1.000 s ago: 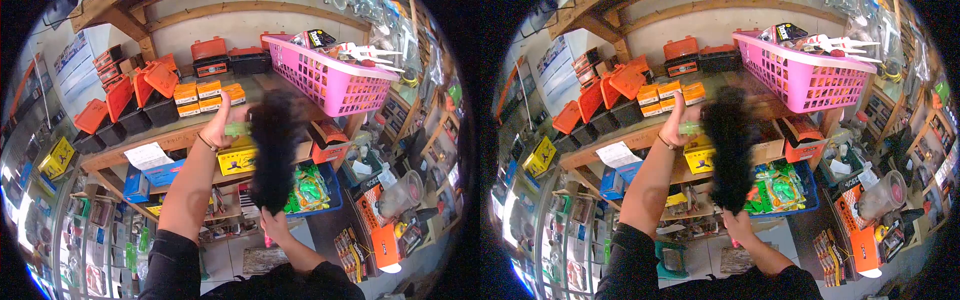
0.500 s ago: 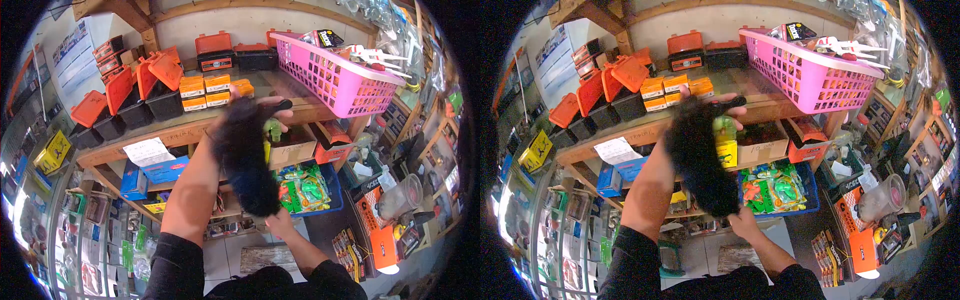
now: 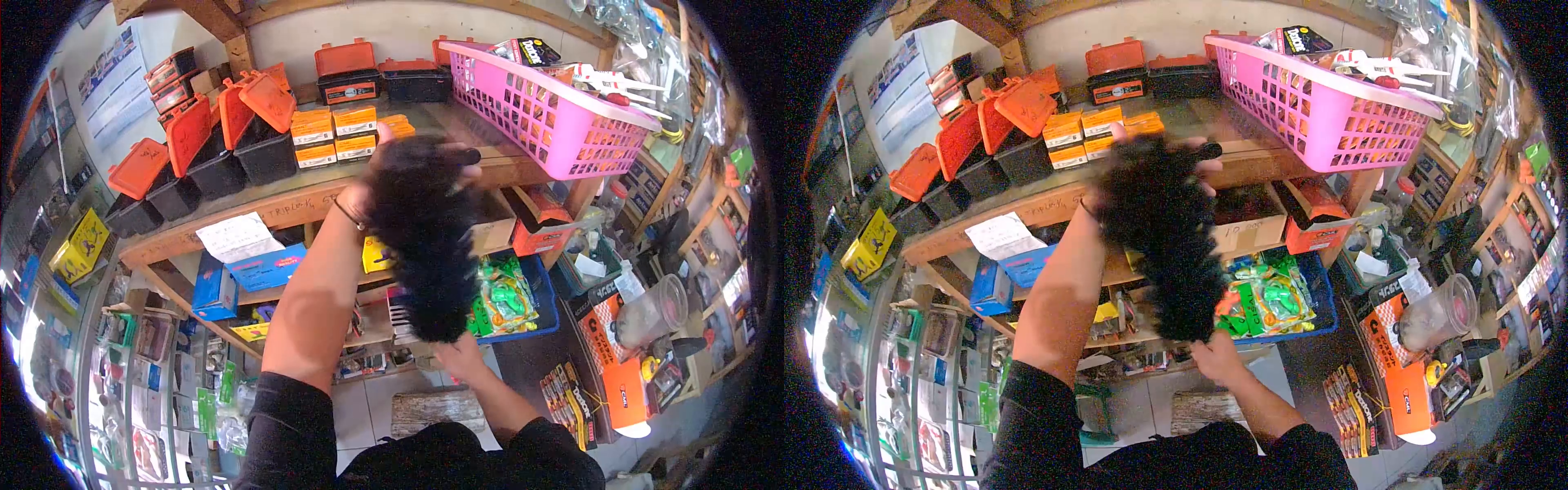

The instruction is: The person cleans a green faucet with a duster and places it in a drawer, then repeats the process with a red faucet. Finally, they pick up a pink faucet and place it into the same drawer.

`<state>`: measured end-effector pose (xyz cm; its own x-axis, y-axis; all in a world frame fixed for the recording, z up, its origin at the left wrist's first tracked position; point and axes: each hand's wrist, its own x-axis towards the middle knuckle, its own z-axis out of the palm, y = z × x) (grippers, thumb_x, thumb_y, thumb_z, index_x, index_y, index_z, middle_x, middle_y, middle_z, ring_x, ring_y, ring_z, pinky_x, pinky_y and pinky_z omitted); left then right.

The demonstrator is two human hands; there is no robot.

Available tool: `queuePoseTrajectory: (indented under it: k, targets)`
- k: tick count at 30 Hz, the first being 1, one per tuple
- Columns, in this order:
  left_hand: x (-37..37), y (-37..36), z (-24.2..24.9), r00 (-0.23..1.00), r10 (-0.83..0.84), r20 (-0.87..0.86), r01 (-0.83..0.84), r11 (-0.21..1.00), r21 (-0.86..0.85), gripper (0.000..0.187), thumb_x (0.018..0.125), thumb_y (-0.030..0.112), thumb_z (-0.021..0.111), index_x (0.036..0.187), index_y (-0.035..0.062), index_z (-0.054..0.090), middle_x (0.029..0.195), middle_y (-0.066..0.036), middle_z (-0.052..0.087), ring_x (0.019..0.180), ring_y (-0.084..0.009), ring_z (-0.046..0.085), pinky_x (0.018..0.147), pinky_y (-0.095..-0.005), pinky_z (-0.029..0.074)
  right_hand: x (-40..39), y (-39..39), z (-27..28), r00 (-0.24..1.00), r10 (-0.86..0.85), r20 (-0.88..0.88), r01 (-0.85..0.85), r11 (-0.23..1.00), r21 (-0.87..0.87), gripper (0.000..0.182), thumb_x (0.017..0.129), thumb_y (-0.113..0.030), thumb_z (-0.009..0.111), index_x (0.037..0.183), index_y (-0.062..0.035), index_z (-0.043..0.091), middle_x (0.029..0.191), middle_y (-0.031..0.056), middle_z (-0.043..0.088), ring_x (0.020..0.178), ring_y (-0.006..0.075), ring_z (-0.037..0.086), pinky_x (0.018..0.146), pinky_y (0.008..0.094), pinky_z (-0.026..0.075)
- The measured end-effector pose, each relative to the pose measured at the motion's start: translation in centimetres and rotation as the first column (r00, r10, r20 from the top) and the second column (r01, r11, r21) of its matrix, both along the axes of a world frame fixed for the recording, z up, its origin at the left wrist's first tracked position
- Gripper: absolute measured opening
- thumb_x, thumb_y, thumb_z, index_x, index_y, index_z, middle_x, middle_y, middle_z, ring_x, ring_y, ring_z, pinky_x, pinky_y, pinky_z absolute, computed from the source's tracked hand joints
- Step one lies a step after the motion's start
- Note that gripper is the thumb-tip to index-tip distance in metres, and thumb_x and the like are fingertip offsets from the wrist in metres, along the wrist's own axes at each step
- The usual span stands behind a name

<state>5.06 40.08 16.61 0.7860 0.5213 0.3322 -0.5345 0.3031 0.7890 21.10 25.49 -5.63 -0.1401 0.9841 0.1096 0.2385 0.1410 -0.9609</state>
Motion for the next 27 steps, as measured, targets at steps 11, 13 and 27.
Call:
queuePoseTrajectory:
  k: [11,13,27]
  targets:
    - [-0.2,-0.2,-0.2,0.996,0.08,-0.047,-0.079,0.997,0.021,0.098,0.067,0.077,0.02,0.126,-0.0003,0.031,0.123,-0.018,0.042,0.109,-0.0304,0.045,0.091,-0.0435,0.036,1.1,-0.5,4.7,0.994,0.07,0.081,-0.06,0.991,-0.124,0.026,0.085,-0.016,0.044,0.062,-0.0046,0.044,0.046,0.0019,0.041,0.036,0.0103,0.04,0.033,0.024,0.03]
    - [-1.1,-0.3,0.3,0.895,0.343,-0.285,-0.325,0.939,0.108,0.099,0.067,0.077,0.019,0.124,-0.0025,0.034,0.122,-0.017,0.043,0.11,-0.0258,0.045,0.093,-0.0398,0.035,0.8,0.1,2.4,0.994,0.029,-0.106,-0.044,0.99,-0.134,0.02,0.082,-0.014,0.045,0.064,-0.0039,0.046,0.047,0.0018,0.041,0.036,0.0104,0.04,0.034,0.0239,0.03]
    - [-0.1,-2.1,0.7,0.983,0.138,-0.117,-0.117,0.978,0.174,0.099,0.065,0.078,0.024,0.126,0.0009,0.033,0.122,-0.017,0.043,0.11,-0.0273,0.044,0.093,-0.0401,0.035,-0.9,0.4,-0.1,0.957,0.223,-0.185,-0.221,0.975,0.035,0.006,0.079,-0.004,0.047,0.073,-0.0056,0.047,0.051,-0.0023,0.041,0.041,0.0074,0.035,0.038,0.0242,0.028]
